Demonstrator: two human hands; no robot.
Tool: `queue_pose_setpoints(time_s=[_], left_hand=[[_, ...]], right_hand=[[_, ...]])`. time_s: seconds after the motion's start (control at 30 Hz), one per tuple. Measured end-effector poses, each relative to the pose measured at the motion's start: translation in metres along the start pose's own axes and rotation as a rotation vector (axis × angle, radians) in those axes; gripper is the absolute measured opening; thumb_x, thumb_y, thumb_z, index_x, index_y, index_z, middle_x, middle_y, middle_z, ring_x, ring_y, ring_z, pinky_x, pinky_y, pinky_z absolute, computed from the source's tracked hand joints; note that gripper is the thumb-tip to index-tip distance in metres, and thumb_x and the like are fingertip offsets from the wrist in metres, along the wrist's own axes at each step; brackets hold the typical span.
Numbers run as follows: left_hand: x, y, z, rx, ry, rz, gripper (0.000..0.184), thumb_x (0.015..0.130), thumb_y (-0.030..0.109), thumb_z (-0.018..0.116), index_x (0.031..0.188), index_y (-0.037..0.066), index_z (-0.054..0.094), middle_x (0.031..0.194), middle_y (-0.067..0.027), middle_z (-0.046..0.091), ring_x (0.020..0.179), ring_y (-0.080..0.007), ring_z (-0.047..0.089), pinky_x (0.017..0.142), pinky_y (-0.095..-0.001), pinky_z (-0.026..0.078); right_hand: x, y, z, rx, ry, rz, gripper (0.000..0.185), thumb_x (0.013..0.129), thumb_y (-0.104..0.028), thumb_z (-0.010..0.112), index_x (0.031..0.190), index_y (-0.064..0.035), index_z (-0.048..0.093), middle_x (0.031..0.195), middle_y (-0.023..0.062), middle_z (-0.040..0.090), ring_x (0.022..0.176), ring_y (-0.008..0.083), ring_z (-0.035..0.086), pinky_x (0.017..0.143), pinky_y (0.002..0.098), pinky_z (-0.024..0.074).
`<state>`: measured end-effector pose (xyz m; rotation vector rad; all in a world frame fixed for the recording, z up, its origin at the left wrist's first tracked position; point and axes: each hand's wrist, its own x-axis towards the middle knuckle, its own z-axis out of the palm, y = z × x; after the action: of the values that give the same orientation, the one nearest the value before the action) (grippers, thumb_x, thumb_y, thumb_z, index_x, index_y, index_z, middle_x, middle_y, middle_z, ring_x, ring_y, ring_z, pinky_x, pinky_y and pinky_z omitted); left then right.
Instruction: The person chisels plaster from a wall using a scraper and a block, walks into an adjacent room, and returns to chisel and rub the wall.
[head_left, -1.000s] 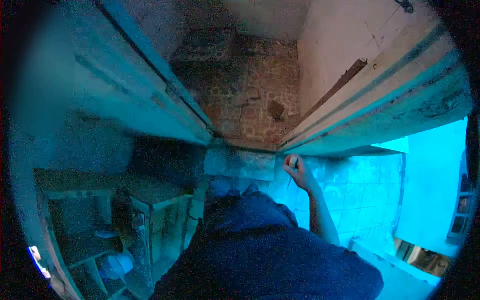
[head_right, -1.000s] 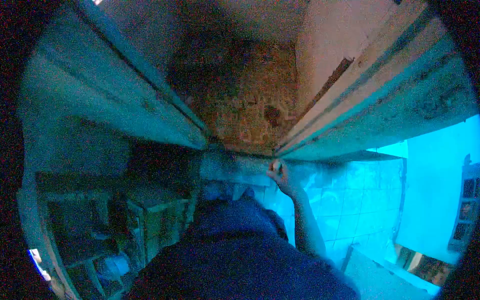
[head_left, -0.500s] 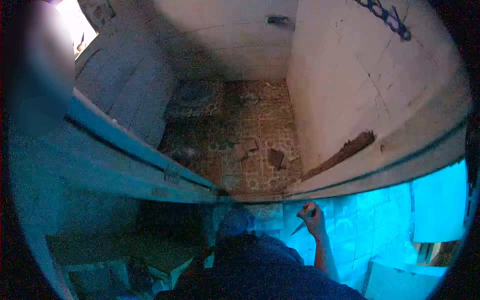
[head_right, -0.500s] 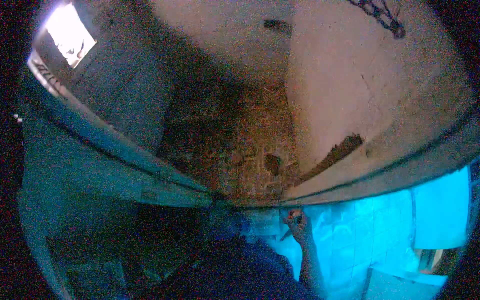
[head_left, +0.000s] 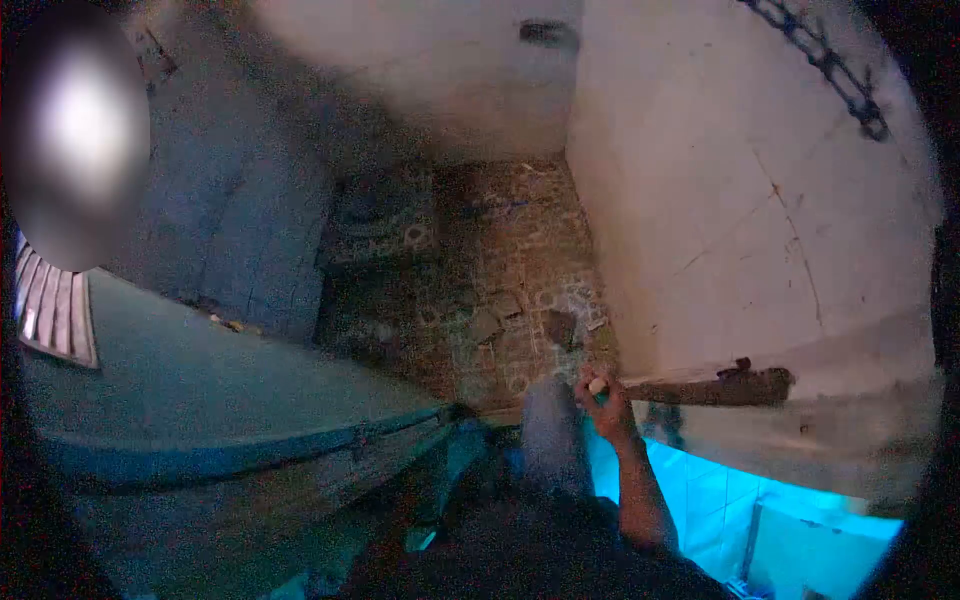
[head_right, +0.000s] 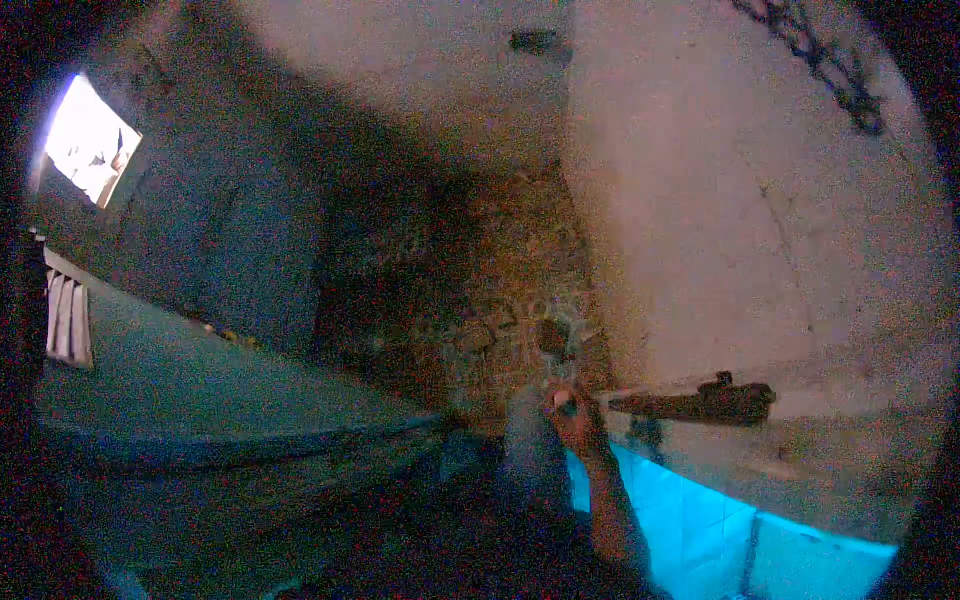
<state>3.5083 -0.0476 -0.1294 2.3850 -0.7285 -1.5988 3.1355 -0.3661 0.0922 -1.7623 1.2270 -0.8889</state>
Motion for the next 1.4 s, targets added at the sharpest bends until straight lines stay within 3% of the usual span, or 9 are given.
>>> queue_pose_setpoints(time_s=[0.27,0.37,0.47,0.53,0.73,0.87,1.0,1.3,1.4], left_hand=[[0.051,0.090,-0.026,-0.100,-0.002,0.068,0.044,0.092,0.043,0.055,0.111,0.004,0.059,0.101,-0.0085,0.065,0.090,-0.0224,0.061,0.079,-0.0387,0.047],[0.057,0.165,-0.035,-0.299,0.036,0.045,0.040,0.093,0.038,0.055,0.115,0.004,0.056,0.100,-0.0079,0.065,0.088,-0.0204,0.062,0.077,-0.0359,0.048],[0.074,0.252,-0.068,-0.351,0.024,0.004,0.039,0.094,0.030,0.055,0.121,0.003,0.051,0.099,-0.0084,0.065,0.087,-0.0189,0.063,0.076,-0.0335,0.049],[0.129,0.274,-0.080,-0.292,-0.032,-0.069,0.039,0.094,0.028,0.056,0.123,0.002,0.049,0.099,-0.0095,0.065,0.088,-0.0191,0.063,0.076,-0.0338,0.049],[0.237,0.281,-0.076,-0.469,-0.022,-0.151,0.038,0.095,0.027,0.053,0.123,0.001,0.049,0.102,-0.0127,0.065,0.090,-0.0234,0.063,0.079,-0.0362,0.049],[0.258,0.289,-0.025,-0.042,-0.016,0.107,0.045,0.094,0.027,0.053,0.130,0.002,0.043,0.114,-0.0173,0.061,0.103,-0.0381,0.059,0.090,-0.0424,0.046],[0.271,0.276,0.020,0.035,-0.038,0.006,0.049,0.092,0.029,0.054,0.131,0.002,0.042,0.117,-0.0185,0.057,0.105,-0.0391,0.055,0.091,-0.0440,0.043],[0.254,0.252,0.051,0.253,-0.220,-0.162,0.057,0.089,0.034,0.056,0.133,0.002,0.041,0.123,-0.0211,0.050,0.112,-0.0416,0.048,0.095,-0.0476,0.039],[0.246,0.249,0.054,0.306,-0.276,-0.171,0.059,0.087,0.036,0.057,0.134,0.003,0.040,0.126,-0.0219,0.048,0.114,-0.0424,0.046,0.097,-0.0488,0.037]], right_hand=[[0.148,0.096,0.094,0.392,0.035,0.222,0.028,0.088,-0.023,0.064,0.107,-0.0030,0.057,0.092,0.0085,0.061,0.084,0.0211,0.060,0.077,0.0366,0.0498],[0.225,0.198,0.144,0.152,0.066,0.008,0.027,0.089,-0.027,0.063,0.104,-0.0049,0.059,0.091,0.0092,0.060,0.082,0.0239,0.060,0.075,0.0387,0.0492],[0.271,0.283,0.199,-0.103,-0.248,0.553,0.030,0.088,-0.032,0.064,0.101,-0.0056,0.061,0.090,0.0111,0.060,0.080,0.0289,0.060,0.073,0.0405,0.0489],[0.304,0.324,0.238,-0.273,-0.208,0.232,0.033,0.087,-0.034,0.064,0.102,-0.0051,0.061,0.092,0.0139,0.061,0.082,0.0331,0.061,0.072,0.0420,0.0489],[0.362,0.386,0.310,-0.375,-0.532,0.858,0.043,0.086,-0.033,0.064,0.113,-0.0004,0.056,0.108,0.0198,0.061,0.092,0.0376,0.061,0.073,0.0450,0.0498],[0.356,0.518,0.337,-0.309,-0.502,0.615,0.055,0.086,-0.036,0.064,0.123,0.0015,0.048,0.111,0.0202,0.059,0.095,0.0378,0.060,0.076,0.0460,0.0505],[0.361,0.626,0.374,0.020,-0.499,0.936,0.069,0.088,-0.039,0.061,0.137,0.0012,0.035,0.120,0.0217,0.055,0.103,0.0368,0.058,0.081,0.0476,0.0509],[0.402,0.670,0.423,-0.888,-0.565,0.010,0.071,0.093,-0.023,0.057,0.147,-0.0060,0.015,0.127,0.0183,0.048,0.115,0.0329,0.051,0.091,0.0437,0.0507],[0.429,0.680,0.454,-0.667,-0.501,0.755,0.070,0.093,-0.022,0.056,0.148,-0.0074,0.014,0.133,0.0179,0.042,0.115,0.0316,0.048,0.089,0.0431,0.0503]])
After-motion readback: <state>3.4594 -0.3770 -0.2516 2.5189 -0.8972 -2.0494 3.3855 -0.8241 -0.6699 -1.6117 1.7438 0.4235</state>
